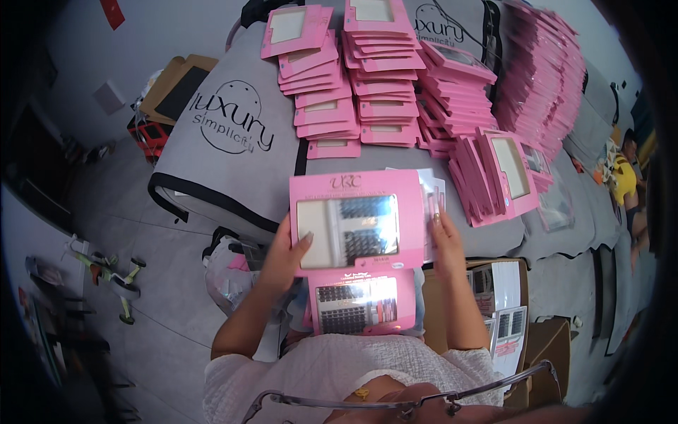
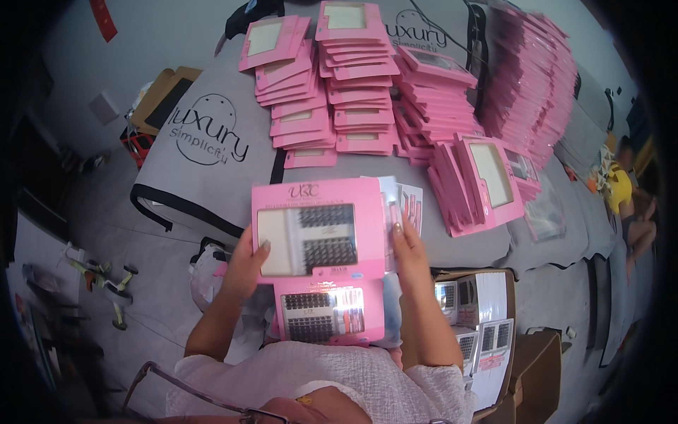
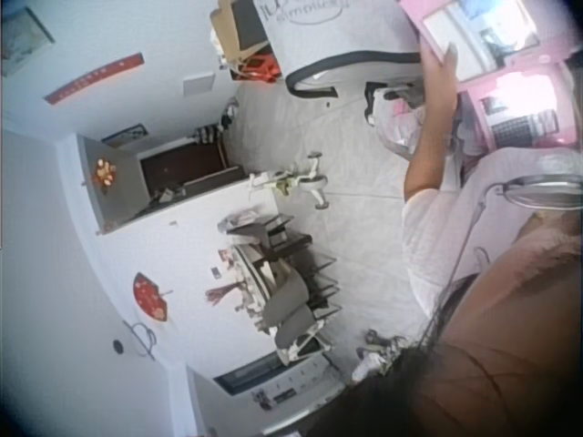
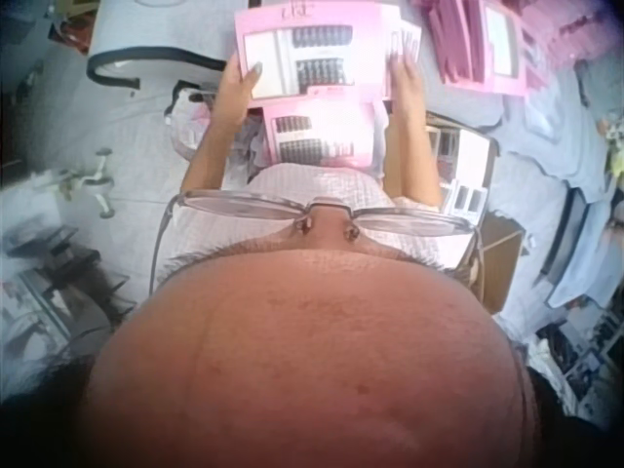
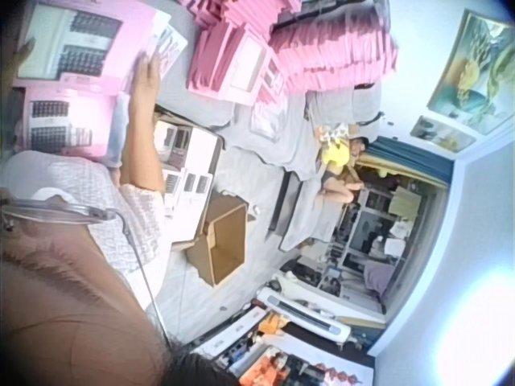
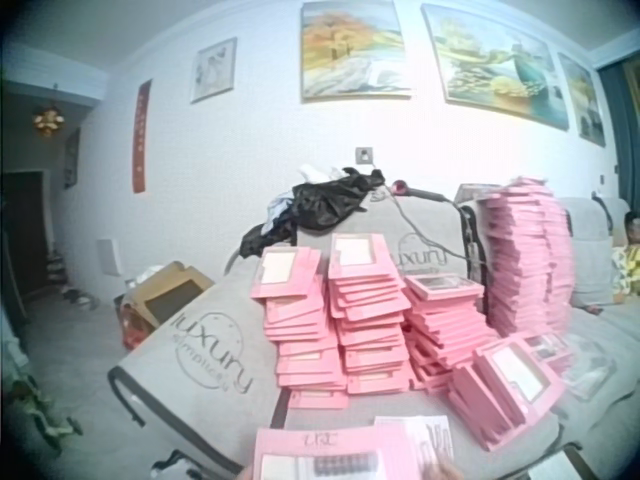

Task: The person assembles pink cosmetic kits by inserting a small white tray into a pink frame and closing it. They repeat this process for multiple units, stacking the finished kits on the table.

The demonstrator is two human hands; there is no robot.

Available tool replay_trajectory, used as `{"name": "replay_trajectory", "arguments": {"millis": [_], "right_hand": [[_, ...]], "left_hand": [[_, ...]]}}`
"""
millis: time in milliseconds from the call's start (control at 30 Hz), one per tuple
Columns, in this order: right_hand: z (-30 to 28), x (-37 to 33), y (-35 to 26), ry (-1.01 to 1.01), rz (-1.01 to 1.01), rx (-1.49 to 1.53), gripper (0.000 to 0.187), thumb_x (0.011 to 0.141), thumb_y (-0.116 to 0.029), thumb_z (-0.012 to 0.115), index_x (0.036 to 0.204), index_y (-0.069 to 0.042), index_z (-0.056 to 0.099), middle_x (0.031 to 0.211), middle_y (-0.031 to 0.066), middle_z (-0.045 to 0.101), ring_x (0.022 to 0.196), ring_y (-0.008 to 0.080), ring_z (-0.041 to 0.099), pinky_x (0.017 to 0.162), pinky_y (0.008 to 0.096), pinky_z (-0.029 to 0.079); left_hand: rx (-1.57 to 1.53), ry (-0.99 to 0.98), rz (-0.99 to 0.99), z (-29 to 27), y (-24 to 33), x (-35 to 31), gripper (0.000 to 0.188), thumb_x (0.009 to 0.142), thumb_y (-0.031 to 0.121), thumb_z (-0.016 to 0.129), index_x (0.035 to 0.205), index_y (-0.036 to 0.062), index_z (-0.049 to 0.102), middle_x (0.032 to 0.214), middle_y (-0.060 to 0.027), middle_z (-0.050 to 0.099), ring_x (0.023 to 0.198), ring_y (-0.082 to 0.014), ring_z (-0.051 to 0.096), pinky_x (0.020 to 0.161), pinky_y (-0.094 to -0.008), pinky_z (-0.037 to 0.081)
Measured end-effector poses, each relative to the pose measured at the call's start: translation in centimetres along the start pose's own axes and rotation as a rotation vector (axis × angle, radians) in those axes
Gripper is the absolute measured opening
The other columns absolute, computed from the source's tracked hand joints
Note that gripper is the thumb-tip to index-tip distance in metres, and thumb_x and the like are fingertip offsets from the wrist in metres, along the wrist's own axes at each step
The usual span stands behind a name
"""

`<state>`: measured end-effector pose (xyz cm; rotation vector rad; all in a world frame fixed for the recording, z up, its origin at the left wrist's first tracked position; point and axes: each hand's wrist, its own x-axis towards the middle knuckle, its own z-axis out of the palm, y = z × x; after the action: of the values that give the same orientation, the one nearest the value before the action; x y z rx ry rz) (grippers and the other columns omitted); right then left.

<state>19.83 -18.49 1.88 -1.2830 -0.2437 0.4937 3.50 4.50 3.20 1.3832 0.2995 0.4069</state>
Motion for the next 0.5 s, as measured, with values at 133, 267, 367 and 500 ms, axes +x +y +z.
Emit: {"name": "replay_trajectory", "arguments": {"millis": [133,267,367,500], "right_hand": [[0.5,-4.8,1.9,-0.159,-0.134,-0.351,0.054,0.094,-0.041,0.033,0.121,0.004,0.045,0.126,0.0177,0.042,0.117,0.0254,0.04,0.1,0.0342,0.026],[-2.1,-5.6,3.8,-0.304,-0.353,-0.557,0.051,0.093,-0.04,0.04,0.12,0.002,0.047,0.122,0.0161,0.047,0.113,0.025,0.044,0.098,0.0351,0.03],[-4.2,-4.8,5.5,-0.104,-0.3,-0.698,0.042,0.092,-0.032,0.044,0.119,0.0,0.048,0.122,0.0131,0.047,0.108,0.0229,0.048,0.094,0.0351,0.036],[-10.2,0.8,4.5,0.707,-0.397,-0.337,0.041,0.09,-0.024,0.052,0.123,-0.003,0.042,0.106,0.0081,0.049,0.091,0.0164,0.051,0.075,0.0282,0.044]], "left_hand": [[0.076,0.128,0.016,1.3,-2.1,-5.2,0.043,0.089,0.004,0.045,0.13,-0.0007,0.032,0.122,-0.01,0.046,0.109,-0.0138,0.045,0.093,-0.0279,0.036],[0.224,0.109,-0.195,0.8,-2.7,-9.1,0.047,0.086,0.01,0.051,0.127,-0.002,0.033,0.117,-0.0133,0.045,0.103,-0.0185,0.045,0.089,-0.0317,0.037],[0.989,-0.042,-0.023,-1.3,-6.5,-10.8,0.055,0.081,0.013,0.056,0.128,-0.0019,0.031,0.116,-0.0171,0.041,0.1,-0.0253,0.043,0.085,-0.036,0.038],[0.818,0.137,-0.018,-1.3,-7.4,-11.5,0.063,0.077,0.017,0.06,0.129,-0.0006,0.028,0.123,-0.0202,0.031,0.11,-0.0318,0.037,0.09,-0.0393,0.035]]}}
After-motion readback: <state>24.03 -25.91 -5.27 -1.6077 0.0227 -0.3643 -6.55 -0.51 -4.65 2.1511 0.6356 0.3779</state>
